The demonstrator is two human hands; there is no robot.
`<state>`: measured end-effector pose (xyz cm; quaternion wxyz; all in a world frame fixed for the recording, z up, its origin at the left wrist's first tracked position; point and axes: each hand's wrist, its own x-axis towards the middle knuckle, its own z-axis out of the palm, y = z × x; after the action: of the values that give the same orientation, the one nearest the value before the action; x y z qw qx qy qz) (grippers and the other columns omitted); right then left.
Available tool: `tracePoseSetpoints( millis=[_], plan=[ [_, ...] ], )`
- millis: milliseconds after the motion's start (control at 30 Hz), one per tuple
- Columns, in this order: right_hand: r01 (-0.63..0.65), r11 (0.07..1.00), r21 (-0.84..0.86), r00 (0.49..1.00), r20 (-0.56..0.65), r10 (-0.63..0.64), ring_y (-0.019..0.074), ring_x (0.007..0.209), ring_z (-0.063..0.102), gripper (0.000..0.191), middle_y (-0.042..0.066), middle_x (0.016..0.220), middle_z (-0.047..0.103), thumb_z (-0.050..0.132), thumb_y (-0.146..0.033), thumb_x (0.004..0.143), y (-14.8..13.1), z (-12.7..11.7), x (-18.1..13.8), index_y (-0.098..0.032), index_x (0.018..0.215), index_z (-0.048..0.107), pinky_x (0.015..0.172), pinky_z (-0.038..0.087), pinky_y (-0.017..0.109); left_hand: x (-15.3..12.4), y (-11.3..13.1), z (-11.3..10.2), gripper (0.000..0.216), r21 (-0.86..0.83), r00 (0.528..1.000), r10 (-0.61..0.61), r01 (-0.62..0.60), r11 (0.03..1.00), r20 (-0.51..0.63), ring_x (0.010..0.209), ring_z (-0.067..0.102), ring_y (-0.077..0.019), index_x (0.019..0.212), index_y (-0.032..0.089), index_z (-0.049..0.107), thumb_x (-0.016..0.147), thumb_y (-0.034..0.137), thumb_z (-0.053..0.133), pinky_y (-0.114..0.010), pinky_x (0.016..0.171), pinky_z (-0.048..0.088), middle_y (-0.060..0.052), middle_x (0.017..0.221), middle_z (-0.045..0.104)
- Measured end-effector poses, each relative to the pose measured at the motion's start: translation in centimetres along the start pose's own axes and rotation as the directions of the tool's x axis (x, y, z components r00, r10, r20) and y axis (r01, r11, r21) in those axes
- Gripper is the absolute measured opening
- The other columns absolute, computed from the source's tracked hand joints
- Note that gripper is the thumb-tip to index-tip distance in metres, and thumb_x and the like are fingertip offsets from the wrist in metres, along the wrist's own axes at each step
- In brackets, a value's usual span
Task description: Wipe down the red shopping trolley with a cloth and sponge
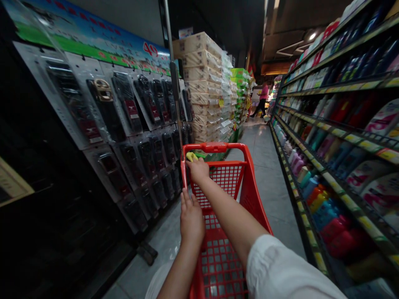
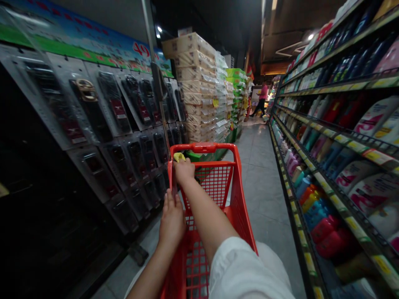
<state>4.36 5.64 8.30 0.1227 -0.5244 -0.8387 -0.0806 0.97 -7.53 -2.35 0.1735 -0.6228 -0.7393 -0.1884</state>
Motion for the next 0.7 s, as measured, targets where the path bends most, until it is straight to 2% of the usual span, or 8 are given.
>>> tracePoseSetpoints(
  millis=[133,233,333,433,500,600,700],
  plan=[
    [0.005,0.995,-0.1,1.0,0.017,-0.003,0.0236,0.114,0.046,0.045,0.006,0.139,0.052,0.021,-0.028,0.103,3.5,0.3,-1.4,-0.035,0.141,0.044,0.077,0.046,0.03,0.2,-0.3,0.1,0.055,0.059,0.996,0.061,-0.058,0.997,-0.058,0.141,0.034,-0.0365,0.134,-0.009,0.052,0.08,-0.004,0.04,-0.041,0.111,0.04,-0.033,0.15,0.032],
    [-0.074,0.986,-0.149,0.997,0.008,0.076,0.0234,0.113,0.047,0.046,0.006,0.144,0.049,0.022,-0.024,0.102,7.1,0.5,-3.0,-0.035,0.142,0.043,0.078,0.046,0.029,0.4,-0.7,0.5,0.054,0.103,0.989,0.122,-0.113,0.988,-0.082,0.142,0.034,-0.0345,0.132,-0.01,0.053,0.081,-0.001,0.041,-0.042,0.113,0.038,-0.033,0.148,0.035],
    [-0.153,0.974,-0.166,0.988,0.008,0.157,0.0247,0.111,0.048,0.047,0.007,0.141,0.052,0.026,-0.021,0.1,11.0,0.3,-4.8,-0.035,0.142,0.044,0.076,0.046,0.031,0.7,-1.0,0.6,0.053,0.138,0.985,0.161,-0.151,0.979,-0.066,0.142,0.034,-0.0322,0.132,-0.008,0.054,0.082,-0.001,0.039,-0.042,0.113,0.037,-0.032,0.148,0.036],
    [-0.208,0.957,-0.203,0.976,0.027,0.218,0.0259,0.109,0.051,0.045,0.01,0.131,0.059,0.031,-0.018,0.099,14.9,-0.8,-6.2,-0.031,0.136,0.052,0.076,0.046,0.032,1.0,-1.0,0.3,0.054,0.143,0.985,0.169,-0.164,0.976,-0.027,0.142,0.035,-0.0321,0.134,-0.007,0.053,0.083,-0.002,0.037,-0.04,0.112,0.039,-0.03,0.15,0.033],
    [-0.244,0.939,-0.243,0.963,0.055,0.265,0.027,0.106,0.055,0.04,0.013,0.12,0.065,0.034,-0.016,0.097,17.0,-1.7,-6.6,-0.024,0.122,0.064,0.076,0.047,0.032,1.1,-0.8,0.0,0.055,0.135,0.985,0.172,-0.171,0.976,0.005,0.141,0.035,-0.0336,0.135,-0.007,0.051,0.083,-0.002,0.037,-0.039,0.112,0.039,-0.031,0.15,0.031],
    [-0.272,0.918,-0.288,0.947,0.088,0.308,0.0292,0.102,0.06,0.035,0.018,0.105,0.068,0.038,-0.013,0.095,18.7,-2.8,-6.8,-0.014,0.103,0.072,0.075,0.048,0.033,1.2,-0.6,-0.4,0.055,0.116,0.986,0.16,-0.164,0.98,0.043,0.141,0.034,-0.0358,0.136,-0.009,0.049,0.082,-0.003,0.039,-0.039,0.113,0.038,-0.032,0.15,0.03],
    [-0.276,0.91,-0.309,0.951,0.051,0.306,0.0312,0.107,0.059,0.037,0.021,0.105,0.067,0.034,-0.009,0.095,18.4,-2.7,-7.1,-0.01,0.105,0.07,0.077,0.05,0.035,1.2,-0.4,-0.7,0.055,0.089,0.987,0.155,-0.159,0.983,0.046,0.142,0.032,-0.0356,0.136,-0.01,0.048,0.082,-0.003,0.039,-0.039,0.114,0.036,-0.032,0.15,0.03]
  ],
)
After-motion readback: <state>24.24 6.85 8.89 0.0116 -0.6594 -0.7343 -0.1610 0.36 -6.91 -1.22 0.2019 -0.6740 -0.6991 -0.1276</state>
